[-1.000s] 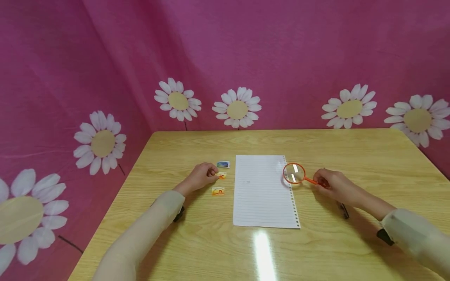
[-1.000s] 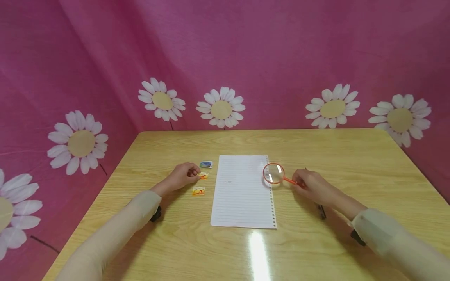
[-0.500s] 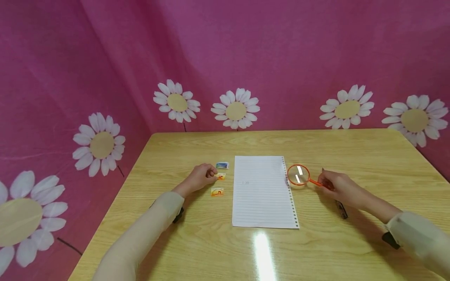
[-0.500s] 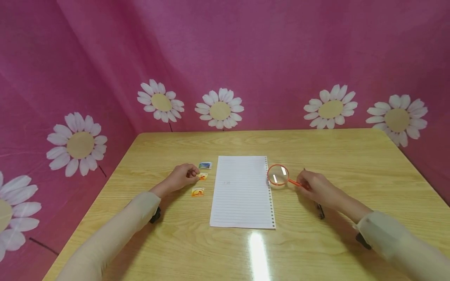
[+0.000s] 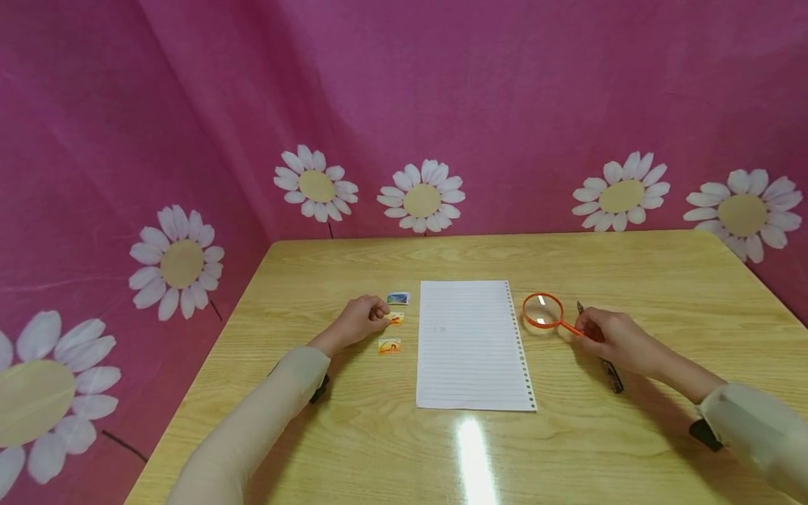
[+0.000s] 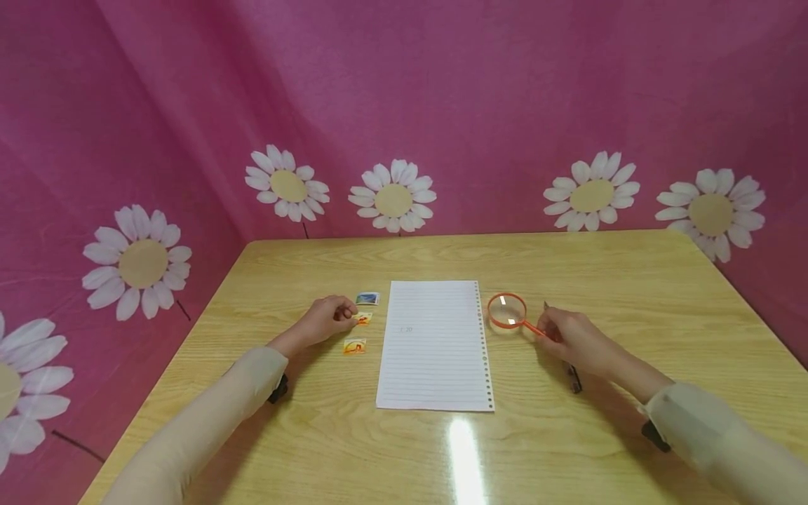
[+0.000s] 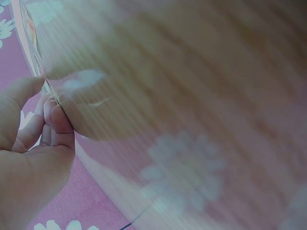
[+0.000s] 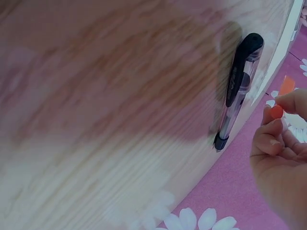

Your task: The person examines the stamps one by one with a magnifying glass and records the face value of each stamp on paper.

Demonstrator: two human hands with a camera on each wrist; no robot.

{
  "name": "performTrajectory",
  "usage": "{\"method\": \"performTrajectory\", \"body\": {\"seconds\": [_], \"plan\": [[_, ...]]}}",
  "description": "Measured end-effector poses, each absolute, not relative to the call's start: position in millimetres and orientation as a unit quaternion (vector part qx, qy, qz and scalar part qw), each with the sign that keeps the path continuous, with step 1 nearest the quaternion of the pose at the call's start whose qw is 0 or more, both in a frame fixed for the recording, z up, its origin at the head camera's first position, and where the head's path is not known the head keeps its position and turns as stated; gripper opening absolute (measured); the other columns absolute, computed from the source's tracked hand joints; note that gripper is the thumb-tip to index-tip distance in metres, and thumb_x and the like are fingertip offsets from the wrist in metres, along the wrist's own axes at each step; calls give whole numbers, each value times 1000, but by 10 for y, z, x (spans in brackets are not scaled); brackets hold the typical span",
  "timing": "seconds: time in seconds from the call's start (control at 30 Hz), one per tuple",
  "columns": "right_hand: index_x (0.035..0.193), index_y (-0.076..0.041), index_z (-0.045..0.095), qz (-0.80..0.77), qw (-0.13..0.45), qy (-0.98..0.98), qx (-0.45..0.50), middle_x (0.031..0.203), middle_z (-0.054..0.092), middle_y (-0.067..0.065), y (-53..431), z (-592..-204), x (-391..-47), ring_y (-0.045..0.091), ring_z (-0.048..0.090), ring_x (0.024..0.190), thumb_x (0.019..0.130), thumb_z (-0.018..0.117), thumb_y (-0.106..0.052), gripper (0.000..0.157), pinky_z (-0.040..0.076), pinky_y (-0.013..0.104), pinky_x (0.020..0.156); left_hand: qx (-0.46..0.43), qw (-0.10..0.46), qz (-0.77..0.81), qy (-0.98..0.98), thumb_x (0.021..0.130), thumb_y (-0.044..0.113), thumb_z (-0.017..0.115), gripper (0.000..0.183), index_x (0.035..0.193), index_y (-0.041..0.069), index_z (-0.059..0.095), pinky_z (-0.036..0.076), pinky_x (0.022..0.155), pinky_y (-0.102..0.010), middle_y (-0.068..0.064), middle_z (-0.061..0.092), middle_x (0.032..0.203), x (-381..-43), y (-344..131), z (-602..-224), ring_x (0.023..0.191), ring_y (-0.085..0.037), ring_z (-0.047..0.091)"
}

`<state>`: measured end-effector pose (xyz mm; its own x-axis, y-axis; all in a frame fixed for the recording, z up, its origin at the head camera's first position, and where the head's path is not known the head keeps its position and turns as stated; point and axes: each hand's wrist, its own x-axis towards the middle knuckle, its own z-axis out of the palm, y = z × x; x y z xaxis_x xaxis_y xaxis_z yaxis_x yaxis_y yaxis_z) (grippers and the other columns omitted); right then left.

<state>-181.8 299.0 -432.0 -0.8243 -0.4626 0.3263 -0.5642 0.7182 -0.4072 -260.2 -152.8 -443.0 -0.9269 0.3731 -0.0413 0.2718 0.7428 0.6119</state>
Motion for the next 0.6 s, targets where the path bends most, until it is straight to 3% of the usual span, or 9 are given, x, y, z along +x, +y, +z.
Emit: {"method": "performTrajectory", "body": {"seconds": [0.43,0.6], "plan": [[91,1,58,302,-13,-936,183,74,58,2,2969,-4255,-1808,-2,42,61,89,62,-1,5,40,22,53,184,77,311,929,92,11,67,15,103,2,64,43,75,-25,-8,60,94,-2598,-1536,-4446,80,-14,49],[91,2,59,299,-29,-939,167,76,60,3,2952,-4263,-1817,-1,44,62,90,63,-3,7,41,22,53,184,78,309,930,92,12,67,16,104,2,64,44,76,-24,-8,61,95,-2594,-1531,-4439,80,-14,50]]}}
